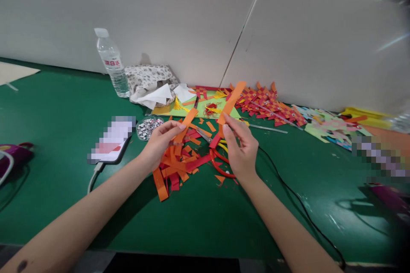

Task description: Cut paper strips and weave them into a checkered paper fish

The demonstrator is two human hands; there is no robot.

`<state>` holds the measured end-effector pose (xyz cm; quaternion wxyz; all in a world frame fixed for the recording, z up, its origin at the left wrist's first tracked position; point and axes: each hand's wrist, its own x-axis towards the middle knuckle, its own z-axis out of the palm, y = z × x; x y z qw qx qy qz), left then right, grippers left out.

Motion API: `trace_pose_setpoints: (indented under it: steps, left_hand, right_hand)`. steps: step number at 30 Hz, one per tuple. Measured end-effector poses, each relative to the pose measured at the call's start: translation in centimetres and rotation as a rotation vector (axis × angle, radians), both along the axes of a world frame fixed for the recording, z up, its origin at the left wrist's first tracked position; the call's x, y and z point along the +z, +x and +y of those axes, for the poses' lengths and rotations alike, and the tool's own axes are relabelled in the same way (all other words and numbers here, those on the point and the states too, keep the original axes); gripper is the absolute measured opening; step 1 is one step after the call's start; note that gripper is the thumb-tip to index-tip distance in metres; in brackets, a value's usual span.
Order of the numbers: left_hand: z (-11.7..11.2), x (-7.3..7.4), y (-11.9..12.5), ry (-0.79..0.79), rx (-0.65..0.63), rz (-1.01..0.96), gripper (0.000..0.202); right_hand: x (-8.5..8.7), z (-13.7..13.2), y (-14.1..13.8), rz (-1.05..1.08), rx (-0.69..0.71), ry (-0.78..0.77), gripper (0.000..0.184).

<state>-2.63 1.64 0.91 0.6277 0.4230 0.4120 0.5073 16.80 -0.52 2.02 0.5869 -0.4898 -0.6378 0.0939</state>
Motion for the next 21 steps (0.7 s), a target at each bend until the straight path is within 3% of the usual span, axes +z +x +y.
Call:
trace_pose_setpoints:
  steps: [4, 6, 10, 13, 17, 21]
  left_hand:
    - [-0.1, -0.1, 0.2, -0.040, -0.023, -0.015, 0.033]
    - [-0.1, -0.2, 0.4, -0.053, -0.052, 0.001, 0.038]
    - [-0.3, -0.2, 0.7, -0.031, -0.030, 0.102, 0.025]
    - [-0.4, -0.3, 0.9, 0.010, 0.014, 0.139, 0.019]
    - [-0.5, -0.5, 1.1, 0.043, 0.077, 0.136, 0.018]
    - [-0.6, -0.9, 1.1, 0.042, 0.181, 0.080, 0.020]
  right_hand:
    - [-0.7, 0.0, 0.1, -0.198, -0.049, 0.037, 0.029]
    - [-1.3, 0.0, 0.6, -0.178, -0.079, 0.051, 0.027]
    - [-2.4, 0.2, 1.8, -0.047, -0.112, 0.034, 0.022]
    - [-2.8, 0.5, 2.3, -0.098, -0.017, -0.051, 0.020]
    - [-2.9, 0.9, 2.4, -0.356, 0.134, -0.174, 0.022]
    - [-3.1, 0.9, 2.8, -0.437, 0.083, -0.162, 0.022]
